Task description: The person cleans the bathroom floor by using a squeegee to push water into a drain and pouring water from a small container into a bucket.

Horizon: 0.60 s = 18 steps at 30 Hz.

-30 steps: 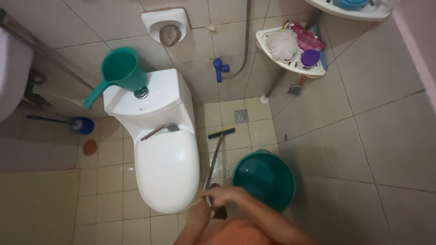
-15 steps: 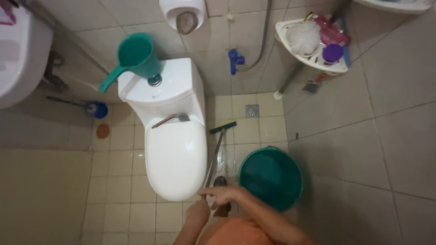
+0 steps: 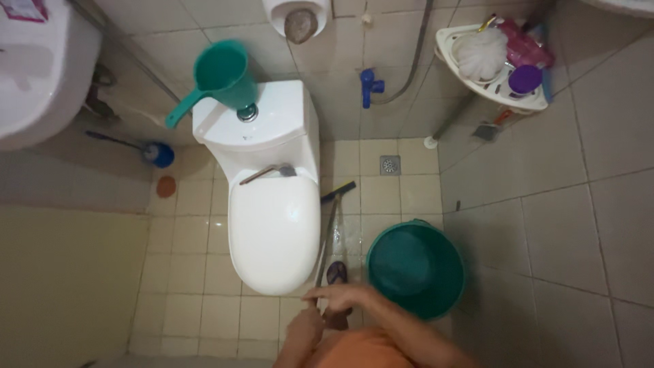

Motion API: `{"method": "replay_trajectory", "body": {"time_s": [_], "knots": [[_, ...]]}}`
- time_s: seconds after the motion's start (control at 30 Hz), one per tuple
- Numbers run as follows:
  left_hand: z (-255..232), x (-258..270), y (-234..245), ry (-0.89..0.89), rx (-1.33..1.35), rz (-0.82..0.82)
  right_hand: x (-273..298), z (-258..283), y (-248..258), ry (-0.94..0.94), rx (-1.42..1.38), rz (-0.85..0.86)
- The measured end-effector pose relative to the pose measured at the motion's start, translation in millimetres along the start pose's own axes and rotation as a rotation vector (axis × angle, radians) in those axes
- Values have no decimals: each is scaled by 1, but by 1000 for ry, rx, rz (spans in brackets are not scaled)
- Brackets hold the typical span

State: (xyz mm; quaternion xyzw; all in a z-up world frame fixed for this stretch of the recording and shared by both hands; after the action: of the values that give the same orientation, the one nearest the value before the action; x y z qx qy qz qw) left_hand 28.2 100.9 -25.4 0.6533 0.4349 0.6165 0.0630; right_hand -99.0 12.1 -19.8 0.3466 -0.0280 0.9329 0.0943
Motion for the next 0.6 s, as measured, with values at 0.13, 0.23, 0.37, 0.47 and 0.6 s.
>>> {"method": "replay_trajectory", "body": {"time_s": [0.13,0.23,0.37,0.47,0.6], "knots": [[-6,-1,13,27,89,-3,-34,-18,-7,235,-55,-85],[-18,-34,17,-56,107,-88,-69,-50,6,321,-98,-211],[-7,-59,7,-157,119,-164,-81,-52,18,283,-23,-237],[18,-36,-4,-157,-62,-118,-56,-28,0,147,108,-81],[27,8,6,-44,-197,-23,-12,17,-13,222,-17,5]]}}
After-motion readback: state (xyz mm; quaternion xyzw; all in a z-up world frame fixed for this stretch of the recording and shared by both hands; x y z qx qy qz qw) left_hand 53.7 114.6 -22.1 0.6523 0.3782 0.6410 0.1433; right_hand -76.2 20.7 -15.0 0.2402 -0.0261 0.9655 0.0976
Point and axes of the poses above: each hand's wrist, its own x-axis away from the middle knuckle, its own y-axis out of the back of the hand, z = x × y, the point moved 3 cm from there along -x, towards the middle knuckle, and after that the axes turned 6 degrees about -z, right-handed, at the moved point
